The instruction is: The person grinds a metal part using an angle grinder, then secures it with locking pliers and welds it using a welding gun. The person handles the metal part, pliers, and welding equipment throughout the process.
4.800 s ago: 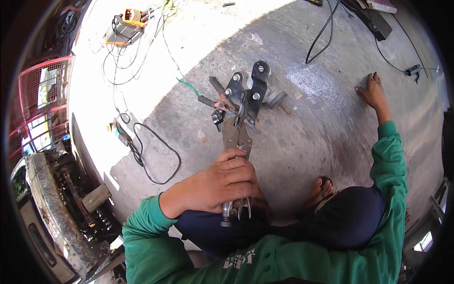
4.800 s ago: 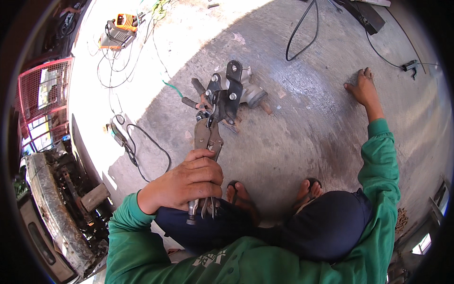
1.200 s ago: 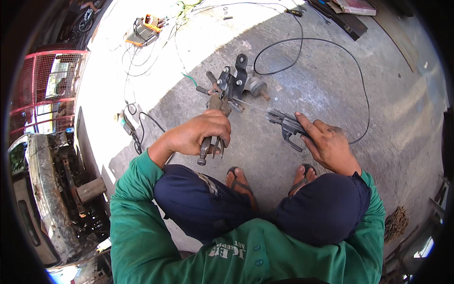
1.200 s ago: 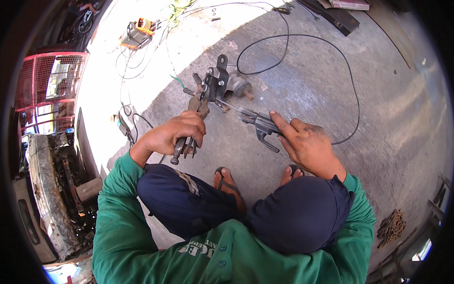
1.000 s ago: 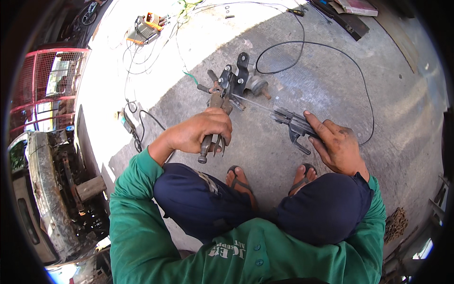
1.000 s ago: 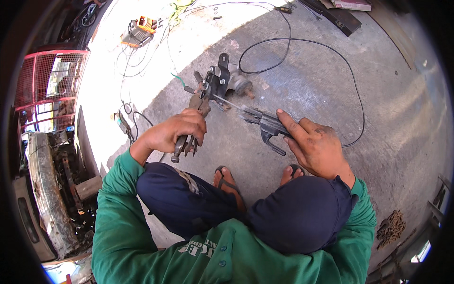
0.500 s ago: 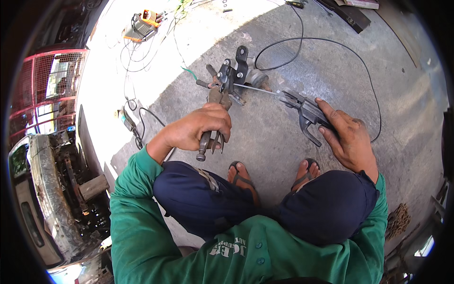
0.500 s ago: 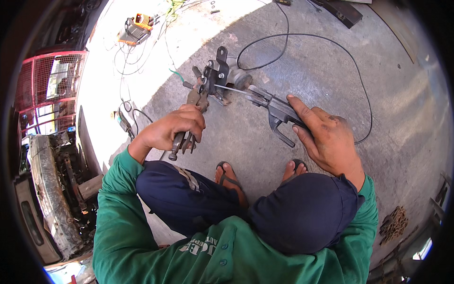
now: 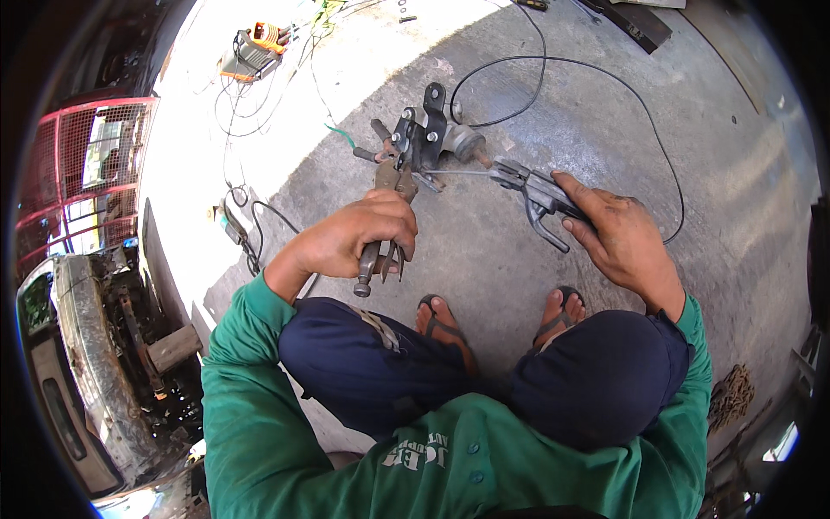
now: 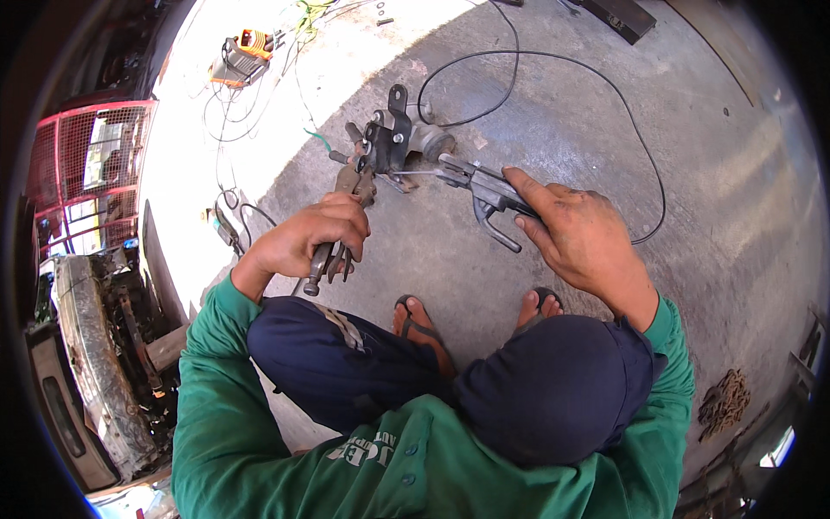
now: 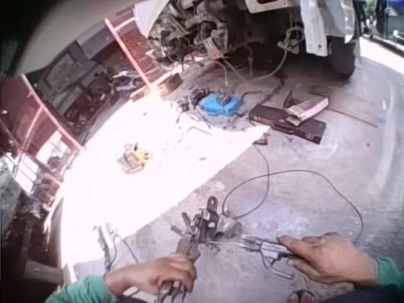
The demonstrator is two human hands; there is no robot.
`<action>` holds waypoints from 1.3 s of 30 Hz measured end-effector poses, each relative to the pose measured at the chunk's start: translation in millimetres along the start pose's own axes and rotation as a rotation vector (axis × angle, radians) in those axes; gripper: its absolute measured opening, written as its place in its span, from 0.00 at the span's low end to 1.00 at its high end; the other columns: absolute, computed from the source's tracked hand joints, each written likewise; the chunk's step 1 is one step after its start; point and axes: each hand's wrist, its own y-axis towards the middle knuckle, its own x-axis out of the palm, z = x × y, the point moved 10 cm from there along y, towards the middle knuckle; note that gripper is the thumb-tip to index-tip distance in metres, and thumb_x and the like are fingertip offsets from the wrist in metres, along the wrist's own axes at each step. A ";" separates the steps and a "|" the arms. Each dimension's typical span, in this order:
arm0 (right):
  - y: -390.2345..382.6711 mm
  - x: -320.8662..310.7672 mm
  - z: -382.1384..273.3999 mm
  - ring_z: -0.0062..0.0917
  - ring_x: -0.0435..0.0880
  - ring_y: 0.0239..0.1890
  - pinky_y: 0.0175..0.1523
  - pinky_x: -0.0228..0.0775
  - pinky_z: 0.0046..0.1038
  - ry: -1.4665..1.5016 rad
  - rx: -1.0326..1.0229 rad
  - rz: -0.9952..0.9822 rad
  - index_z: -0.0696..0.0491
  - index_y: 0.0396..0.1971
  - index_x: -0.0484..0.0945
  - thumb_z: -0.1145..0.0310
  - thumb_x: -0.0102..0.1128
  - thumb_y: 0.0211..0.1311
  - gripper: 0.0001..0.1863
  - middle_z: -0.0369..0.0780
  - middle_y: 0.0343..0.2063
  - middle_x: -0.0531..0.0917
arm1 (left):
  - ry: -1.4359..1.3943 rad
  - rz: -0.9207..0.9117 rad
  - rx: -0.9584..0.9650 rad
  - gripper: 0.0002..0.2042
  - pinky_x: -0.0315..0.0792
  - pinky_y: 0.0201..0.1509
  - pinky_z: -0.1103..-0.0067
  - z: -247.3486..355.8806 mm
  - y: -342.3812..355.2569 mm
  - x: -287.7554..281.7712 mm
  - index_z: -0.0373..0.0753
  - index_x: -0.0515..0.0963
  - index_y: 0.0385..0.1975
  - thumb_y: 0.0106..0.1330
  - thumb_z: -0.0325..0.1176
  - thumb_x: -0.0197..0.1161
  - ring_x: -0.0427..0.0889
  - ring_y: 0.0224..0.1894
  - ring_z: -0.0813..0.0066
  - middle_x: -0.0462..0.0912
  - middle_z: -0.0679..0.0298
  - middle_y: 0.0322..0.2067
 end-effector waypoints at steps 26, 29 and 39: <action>6.7 -6.4 -9.9 0.46 0.89 0.45 0.50 0.81 0.44 -0.055 -0.069 0.126 0.45 0.73 0.73 0.61 0.63 0.74 0.29 0.46 0.45 0.90 | -0.009 0.010 -0.031 0.12 0.66 0.63 0.61 -2.7 -5.4 4.1 0.42 0.84 0.35 0.51 0.32 0.77 0.79 0.50 0.57 0.81 0.64 0.39; 13.1 8.5 -2.8 0.46 0.89 0.46 0.50 0.81 0.44 -0.044 0.007 0.019 0.45 0.73 0.73 0.60 0.62 0.74 0.28 0.47 0.45 0.90 | -0.023 0.016 -0.036 0.12 0.65 0.63 0.61 -3.3 -5.3 3.6 0.43 0.84 0.35 0.51 0.32 0.77 0.79 0.50 0.57 0.81 0.64 0.39; 10.4 15.9 -3.5 0.47 0.88 0.41 0.46 0.78 0.45 -0.086 0.047 -0.116 0.43 0.74 0.71 0.64 0.64 0.73 0.31 0.47 0.42 0.88 | -0.024 0.021 -0.031 0.12 0.65 0.62 0.61 -2.0 -7.6 3.7 0.43 0.84 0.35 0.51 0.30 0.77 0.79 0.50 0.57 0.80 0.64 0.40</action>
